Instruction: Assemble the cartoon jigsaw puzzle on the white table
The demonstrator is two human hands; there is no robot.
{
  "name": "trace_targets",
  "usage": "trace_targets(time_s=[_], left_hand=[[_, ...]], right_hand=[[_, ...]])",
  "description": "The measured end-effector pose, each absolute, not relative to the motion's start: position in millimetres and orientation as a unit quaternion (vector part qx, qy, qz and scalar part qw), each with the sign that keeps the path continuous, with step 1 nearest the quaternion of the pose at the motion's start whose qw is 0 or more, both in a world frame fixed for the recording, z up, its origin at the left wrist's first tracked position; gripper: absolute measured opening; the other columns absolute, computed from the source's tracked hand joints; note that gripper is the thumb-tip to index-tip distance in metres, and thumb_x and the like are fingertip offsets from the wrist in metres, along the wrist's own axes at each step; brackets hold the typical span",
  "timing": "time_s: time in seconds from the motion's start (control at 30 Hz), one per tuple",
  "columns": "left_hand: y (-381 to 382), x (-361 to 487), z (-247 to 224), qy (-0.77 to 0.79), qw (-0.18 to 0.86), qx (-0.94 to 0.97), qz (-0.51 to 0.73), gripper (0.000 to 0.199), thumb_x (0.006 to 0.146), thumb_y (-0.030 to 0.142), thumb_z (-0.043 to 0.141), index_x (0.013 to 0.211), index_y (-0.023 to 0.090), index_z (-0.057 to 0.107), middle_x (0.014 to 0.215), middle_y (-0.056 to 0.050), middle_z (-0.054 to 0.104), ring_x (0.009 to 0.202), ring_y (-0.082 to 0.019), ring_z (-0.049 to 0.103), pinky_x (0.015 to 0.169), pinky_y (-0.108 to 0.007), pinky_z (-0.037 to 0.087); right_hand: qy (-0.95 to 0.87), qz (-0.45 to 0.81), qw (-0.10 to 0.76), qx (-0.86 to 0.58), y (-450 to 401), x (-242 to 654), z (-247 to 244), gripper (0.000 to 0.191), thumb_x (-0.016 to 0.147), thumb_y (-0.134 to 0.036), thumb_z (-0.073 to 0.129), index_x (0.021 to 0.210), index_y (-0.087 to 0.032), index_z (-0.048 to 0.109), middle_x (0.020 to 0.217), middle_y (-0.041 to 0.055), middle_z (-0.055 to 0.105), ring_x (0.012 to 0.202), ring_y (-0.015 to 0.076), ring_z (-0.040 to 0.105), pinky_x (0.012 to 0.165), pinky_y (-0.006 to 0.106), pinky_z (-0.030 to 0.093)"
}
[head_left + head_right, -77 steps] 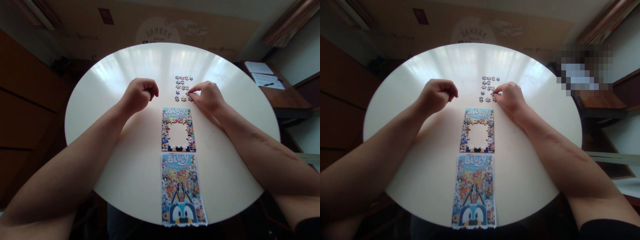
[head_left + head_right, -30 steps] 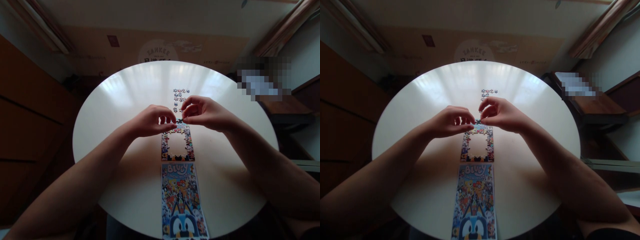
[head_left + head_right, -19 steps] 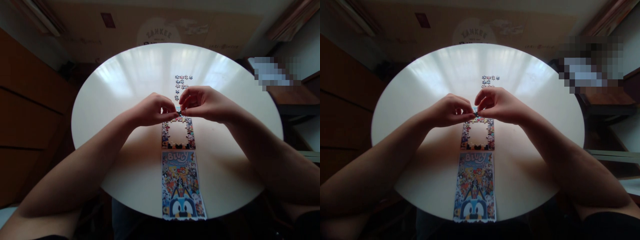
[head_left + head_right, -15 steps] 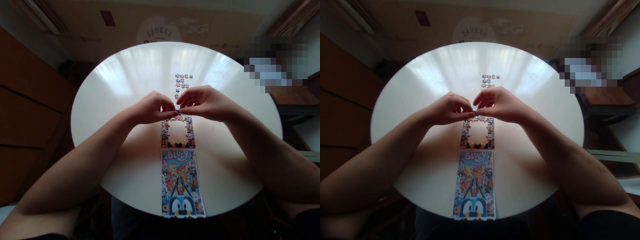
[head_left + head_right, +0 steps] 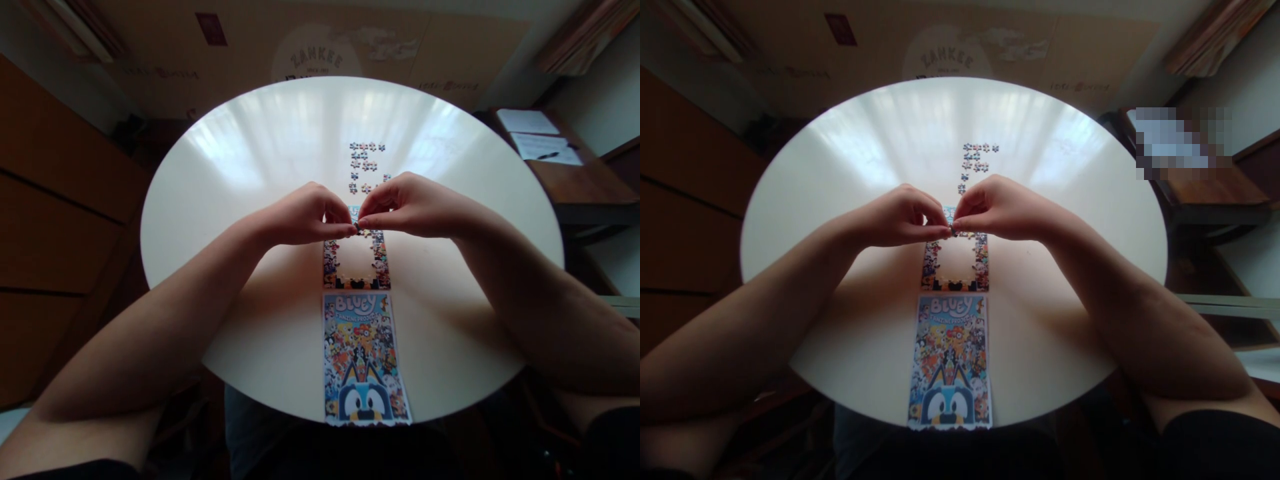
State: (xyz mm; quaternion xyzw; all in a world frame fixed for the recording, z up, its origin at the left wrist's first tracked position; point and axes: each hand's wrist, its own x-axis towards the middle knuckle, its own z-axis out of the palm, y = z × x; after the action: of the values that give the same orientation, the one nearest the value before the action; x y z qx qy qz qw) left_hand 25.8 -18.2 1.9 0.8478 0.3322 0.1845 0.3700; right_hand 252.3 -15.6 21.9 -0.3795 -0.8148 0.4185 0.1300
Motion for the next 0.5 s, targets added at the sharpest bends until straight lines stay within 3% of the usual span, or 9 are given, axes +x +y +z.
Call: trace_targets(time_s=[0.13, 0.27, 0.5], left_hand=[[-19, 23, 6, 0.313, 0.383, 0.854, 0.163, 0.018, 0.078, 0.037, 0.073, 0.074, 0.021, 0.078, 0.062, -0.001, 0.069, 0.054, -0.011, 0.057, 0.054, -0.024, 0.041], [-18, 17, 7, 0.305, 0.351, 0.878, 0.113, 0.022, 0.079, 0.040, 0.073, 0.067, 0.021, 0.075, 0.058, 0.001, 0.065, 0.051, -0.010, 0.052, 0.053, -0.025, 0.037], [-21, 15, 3, 0.321, 0.248, 0.912, 0.055, 0.035, 0.075, 0.038, 0.075, 0.052, 0.021, 0.056, 0.047, 0.004, 0.048, 0.045, -0.010, 0.038, 0.049, -0.029, 0.027]], right_hand=[[-0.800, 0.458, 0.102, -0.373, -13, 254, 20, 0.025, 0.081, -0.042, 0.071, 0.083, -0.018, 0.075, 0.070, 0.0012, 0.064, 0.067, 0.0133, 0.053, 0.060, 0.028, 0.039], [-0.793, 0.488, 0.011, -0.365, -13, 254, 21, 0.027, 0.083, -0.044, 0.069, 0.084, -0.017, 0.074, 0.069, 0.0008, 0.061, 0.064, 0.0127, 0.049, 0.057, 0.027, 0.036], [-0.810, 0.458, -0.039, -0.364, -15, 248, 18, 0.023, 0.084, -0.038, 0.065, 0.083, -0.017, 0.074, 0.072, 0.0018, 0.065, 0.068, 0.0141, 0.053, 0.060, 0.027, 0.039]])
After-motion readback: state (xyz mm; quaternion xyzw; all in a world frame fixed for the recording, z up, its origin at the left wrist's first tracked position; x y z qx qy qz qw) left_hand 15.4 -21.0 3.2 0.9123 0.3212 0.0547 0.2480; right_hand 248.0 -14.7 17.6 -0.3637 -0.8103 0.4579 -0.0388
